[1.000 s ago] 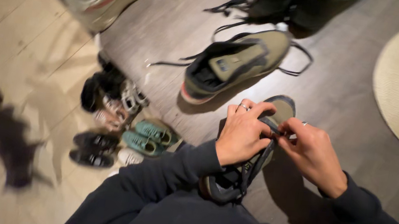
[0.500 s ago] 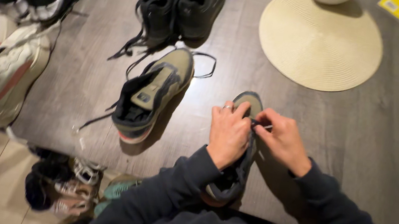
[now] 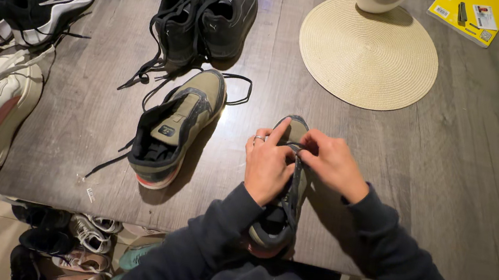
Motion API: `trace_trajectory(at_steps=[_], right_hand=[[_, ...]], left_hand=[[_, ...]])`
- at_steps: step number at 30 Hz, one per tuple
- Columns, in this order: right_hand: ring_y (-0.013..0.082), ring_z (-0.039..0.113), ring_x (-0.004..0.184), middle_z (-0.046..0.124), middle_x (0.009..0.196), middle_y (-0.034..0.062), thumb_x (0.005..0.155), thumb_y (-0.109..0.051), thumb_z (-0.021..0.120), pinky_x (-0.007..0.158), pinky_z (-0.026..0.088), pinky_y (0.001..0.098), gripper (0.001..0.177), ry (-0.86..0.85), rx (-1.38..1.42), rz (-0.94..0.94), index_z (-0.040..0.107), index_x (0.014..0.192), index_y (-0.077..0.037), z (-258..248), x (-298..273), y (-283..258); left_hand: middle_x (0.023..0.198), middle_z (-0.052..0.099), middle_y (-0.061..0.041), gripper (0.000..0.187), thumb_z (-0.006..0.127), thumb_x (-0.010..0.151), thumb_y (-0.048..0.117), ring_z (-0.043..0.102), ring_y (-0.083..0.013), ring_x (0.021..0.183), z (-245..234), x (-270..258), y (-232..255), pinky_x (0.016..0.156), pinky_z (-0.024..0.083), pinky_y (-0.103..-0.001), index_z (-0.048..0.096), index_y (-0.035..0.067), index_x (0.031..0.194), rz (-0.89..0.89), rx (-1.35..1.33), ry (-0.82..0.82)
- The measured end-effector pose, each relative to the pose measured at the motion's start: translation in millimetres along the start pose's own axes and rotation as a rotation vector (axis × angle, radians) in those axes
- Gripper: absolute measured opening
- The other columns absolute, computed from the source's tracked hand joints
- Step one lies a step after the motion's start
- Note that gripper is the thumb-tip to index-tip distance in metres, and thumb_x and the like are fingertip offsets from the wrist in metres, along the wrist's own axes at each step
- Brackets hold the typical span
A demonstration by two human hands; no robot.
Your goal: The person removes the laces from a pair of olive-green sneakers and then re-laces one shoe by threading the laces through the eyelets and tying a knot. The task is performed on a table with other shoes visible nearby.
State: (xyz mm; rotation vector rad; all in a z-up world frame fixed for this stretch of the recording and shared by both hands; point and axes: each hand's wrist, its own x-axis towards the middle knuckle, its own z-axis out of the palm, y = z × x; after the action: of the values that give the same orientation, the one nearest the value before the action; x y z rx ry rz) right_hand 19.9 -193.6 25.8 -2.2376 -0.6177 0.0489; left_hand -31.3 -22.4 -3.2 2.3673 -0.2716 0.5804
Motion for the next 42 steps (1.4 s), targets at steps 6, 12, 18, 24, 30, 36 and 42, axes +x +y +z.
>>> trace_trajectory(at_steps=[6,12,18,24,30,36,42], right_hand=[[0.0141,0.065,0.075,0.071,0.080,0.0103,0.089,-0.011,0.071,0.067,0.054,0.0330,0.017,-0.084,0.245,0.032,0.066,0.100,0.001,-2.2,-0.8,15.1],[0.0192,0.070,0.072,0.072,0.081,0.0133,0.085,-0.011,0.069,0.068,0.055,0.0320,0.019,-0.002,0.061,-0.111,0.064,0.100,0.000,7.2,-2.8,13.2],[0.0208,0.071,0.068,0.072,0.078,0.0132,0.086,-0.016,0.071,0.064,0.054,0.0322,0.020,-0.069,0.084,-0.079,0.065,0.099,-0.001,2.9,-1.1,9.1],[0.0204,0.069,0.072,0.074,0.079,0.0122,0.088,-0.015,0.071,0.066,0.055,0.0321,0.017,-0.062,0.206,-0.034,0.068,0.098,-0.001,1.7,-3.2,4.3],[0.0272,0.072,0.074,0.072,0.084,0.0165,0.085,-0.015,0.072,0.068,0.056,0.0346,0.020,0.146,-0.019,-0.098,0.067,0.098,-0.001,15.5,-10.2,-0.1],[0.0291,0.073,0.074,0.073,0.083,0.0160,0.086,-0.016,0.072,0.068,0.057,0.0365,0.020,0.111,0.001,-0.033,0.066,0.099,-0.001,14.8,-9.4,3.5],[0.0291,0.074,0.075,0.073,0.084,0.0159,0.084,-0.016,0.073,0.069,0.057,0.0362,0.024,0.038,0.015,-0.081,0.067,0.102,-0.002,11.6,-5.7,12.3]], left_hand=[[0.151,0.051,-0.007,0.013,0.081,0.069,0.016,0.049,-0.0361,0.126,-5.5,-3.2,0.5,0.109,0.028,-0.066,0.081,0.013,0.082,-0.040,-0.023,-0.032],[0.156,0.044,-0.016,0.009,0.080,0.070,0.013,0.046,-0.0402,0.123,-12.5,-10.9,12.1,0.107,0.020,-0.074,0.080,0.010,0.079,-0.035,0.026,0.019],[0.145,0.054,-0.008,0.007,0.078,0.068,0.012,0.046,-0.0378,0.124,-9.4,-4.0,5.7,0.108,0.029,-0.057,0.077,0.010,0.074,-0.015,0.041,0.018],[0.143,0.057,-0.006,0.004,0.077,0.068,0.010,0.046,-0.0356,0.125,-3.4,0.3,3.6,0.102,0.031,-0.052,0.073,0.008,0.066,-0.075,0.021,0.005],[0.140,0.057,-0.007,0.008,0.077,0.072,0.014,0.049,-0.0356,0.123,-5.6,-5.2,8.6,0.101,0.034,-0.055,0.072,0.007,0.071,-0.023,0.073,0.052],[0.141,0.058,-0.010,0.010,0.074,0.069,0.012,0.053,-0.0355,0.111,-7.4,-4.8,14.3,0.100,0.034,-0.069,0.070,0.005,0.074,0.068,0.273,0.053],[0.139,0.058,-0.013,0.011,0.071,0.071,0.010,0.053,-0.0391,0.115,-2.6,-5.0,10.6,0.097,0.037,-0.063,0.071,0.004,0.079,0.147,0.302,0.036]])
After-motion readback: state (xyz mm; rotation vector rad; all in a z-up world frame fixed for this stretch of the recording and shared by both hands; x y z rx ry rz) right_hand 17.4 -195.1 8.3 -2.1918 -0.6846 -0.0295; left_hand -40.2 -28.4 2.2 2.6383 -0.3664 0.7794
